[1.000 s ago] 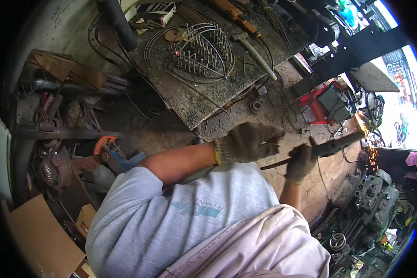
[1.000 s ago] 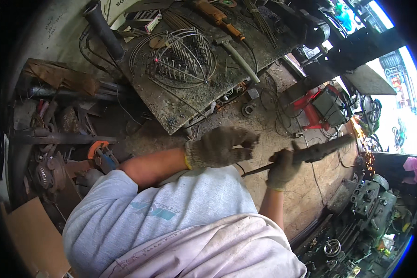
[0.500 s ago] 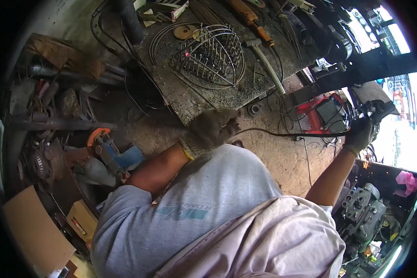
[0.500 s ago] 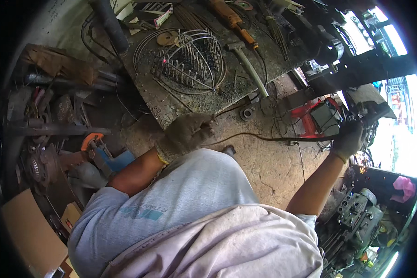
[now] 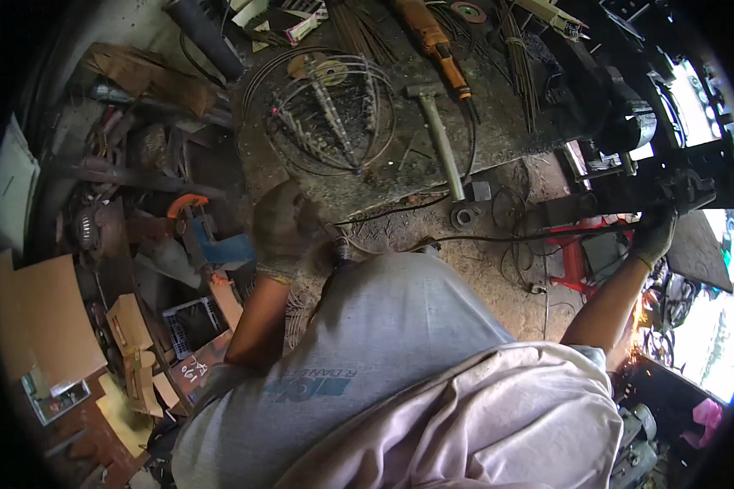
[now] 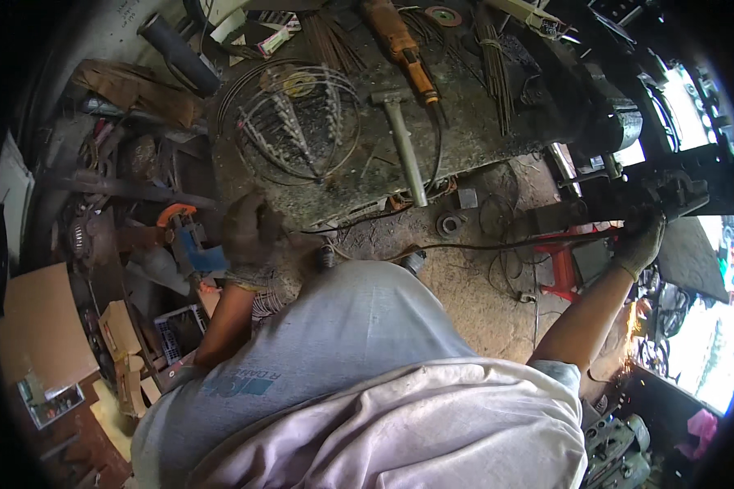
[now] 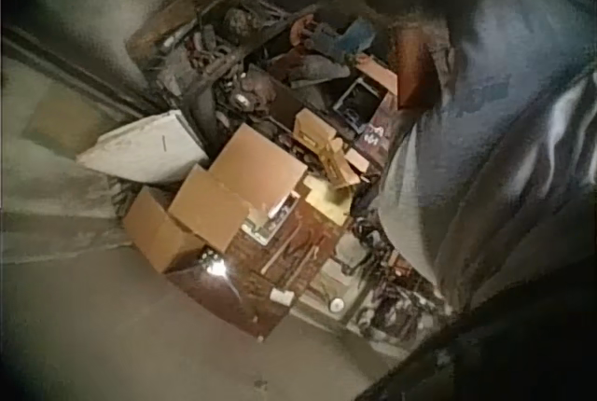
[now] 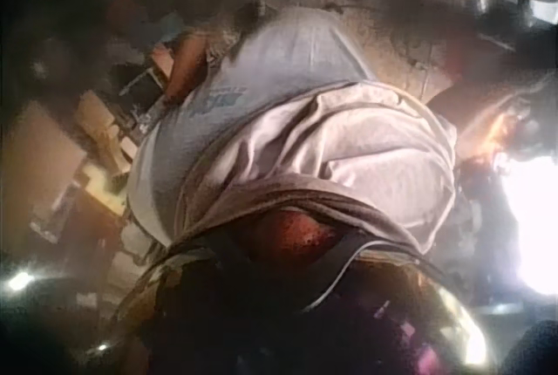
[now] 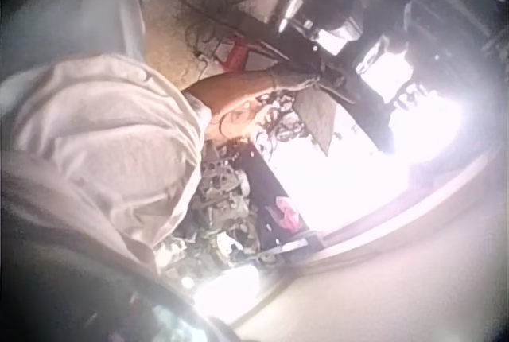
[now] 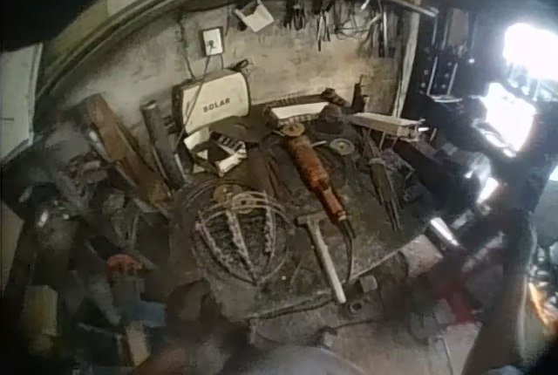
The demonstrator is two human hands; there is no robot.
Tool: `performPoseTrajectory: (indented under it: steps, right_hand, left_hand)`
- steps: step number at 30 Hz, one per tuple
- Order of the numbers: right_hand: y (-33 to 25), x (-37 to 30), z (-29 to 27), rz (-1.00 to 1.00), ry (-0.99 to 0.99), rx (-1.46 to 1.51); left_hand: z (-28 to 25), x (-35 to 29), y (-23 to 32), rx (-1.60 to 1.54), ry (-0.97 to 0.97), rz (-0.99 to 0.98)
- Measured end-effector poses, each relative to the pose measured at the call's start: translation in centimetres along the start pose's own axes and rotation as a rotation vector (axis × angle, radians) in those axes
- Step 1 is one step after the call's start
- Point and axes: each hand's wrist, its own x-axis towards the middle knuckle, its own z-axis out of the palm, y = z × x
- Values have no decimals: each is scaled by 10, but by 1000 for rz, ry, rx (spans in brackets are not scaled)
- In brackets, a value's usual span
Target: The person welds metal rods together to form a circular cage-like frame on a metal table, using a welding torch to join the intersections.
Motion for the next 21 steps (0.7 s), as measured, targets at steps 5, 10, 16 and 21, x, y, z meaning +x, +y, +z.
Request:
performPoseTrajectory:
  steps: [5,10,16,21]
  right_hand:
    - [-17,22,45,222,188,435]
    - [-5,62,83,248,249,690]
    - [50,76,66,321,47,634]
    - [83,79,73,139,-201,311]
  left_hand:
    - [14,-28,-29,-525,-67,-620]
    - [8,-4,10,421,-123,-382]
    - [19,6,7,336,-32,-336]
    - [14,1,-3,330,-105,-371]
